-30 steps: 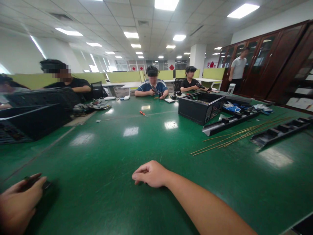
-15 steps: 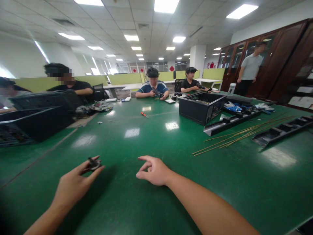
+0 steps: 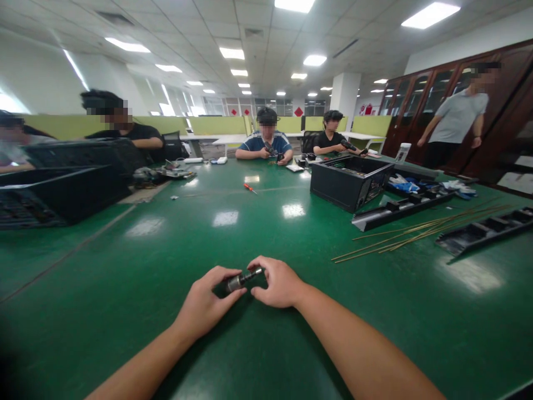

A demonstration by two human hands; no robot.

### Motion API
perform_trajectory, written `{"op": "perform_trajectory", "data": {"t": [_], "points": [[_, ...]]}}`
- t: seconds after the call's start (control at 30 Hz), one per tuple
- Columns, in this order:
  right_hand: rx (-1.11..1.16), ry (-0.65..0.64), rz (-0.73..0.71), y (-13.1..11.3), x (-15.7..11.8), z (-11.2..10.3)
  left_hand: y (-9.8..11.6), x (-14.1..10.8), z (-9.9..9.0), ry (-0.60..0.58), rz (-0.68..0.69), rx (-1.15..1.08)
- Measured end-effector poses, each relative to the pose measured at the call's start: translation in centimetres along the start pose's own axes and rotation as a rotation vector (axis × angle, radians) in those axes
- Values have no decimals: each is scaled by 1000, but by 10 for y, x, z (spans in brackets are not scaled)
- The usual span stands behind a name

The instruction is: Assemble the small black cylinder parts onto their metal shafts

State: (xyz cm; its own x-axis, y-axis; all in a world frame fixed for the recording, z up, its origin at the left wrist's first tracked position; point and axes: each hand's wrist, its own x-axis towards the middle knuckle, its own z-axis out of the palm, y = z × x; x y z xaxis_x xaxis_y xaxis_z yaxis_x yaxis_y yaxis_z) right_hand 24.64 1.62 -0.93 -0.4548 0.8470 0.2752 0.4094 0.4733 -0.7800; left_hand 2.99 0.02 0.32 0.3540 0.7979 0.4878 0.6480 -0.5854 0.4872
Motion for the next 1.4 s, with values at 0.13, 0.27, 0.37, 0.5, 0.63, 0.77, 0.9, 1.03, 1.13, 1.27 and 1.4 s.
{"op": "perform_trajectory", "data": {"t": [0.13, 0.27, 0.37, 0.5, 0.63, 0.77, 0.9, 1.03, 1.13, 1.27, 1.4], "points": [[1, 33, -20, 0, 0, 4, 0, -2, 0, -35, 70, -21], [10, 50, -53, 4, 0, 6, 0, -1, 4, -52, 65, -45], [-7, 65, -59, 5, 0, 7, -1, 0, 5, -56, 42, -46], [-13, 70, -67, 4, 2, 8, -1, 0, 6, -58, 38, -44], [-30, 60, -75, 3, 3, 7, -1, -1, 5, -56, 38, -37], [-36, 55, -88, 4, 4, 6, 0, -2, 4, -52, 30, -37], [-33, 65, -115, 5, 4, 6, 1, -2, 4, -58, 20, -30], [-47, 64, -135, 4, 4, 5, -1, -2, 5, -72, 13, -25], [-77, 60, -147, 4, 3, 5, -3, -2, 6, -75, 11, -20], [-127, 60, -169, 5, 3, 4, -3, -3, 6, -72, 10, -7], [-157, 89, -180, 7, 3, 4, -4, -3, 6, -53, -5, 12]]}}
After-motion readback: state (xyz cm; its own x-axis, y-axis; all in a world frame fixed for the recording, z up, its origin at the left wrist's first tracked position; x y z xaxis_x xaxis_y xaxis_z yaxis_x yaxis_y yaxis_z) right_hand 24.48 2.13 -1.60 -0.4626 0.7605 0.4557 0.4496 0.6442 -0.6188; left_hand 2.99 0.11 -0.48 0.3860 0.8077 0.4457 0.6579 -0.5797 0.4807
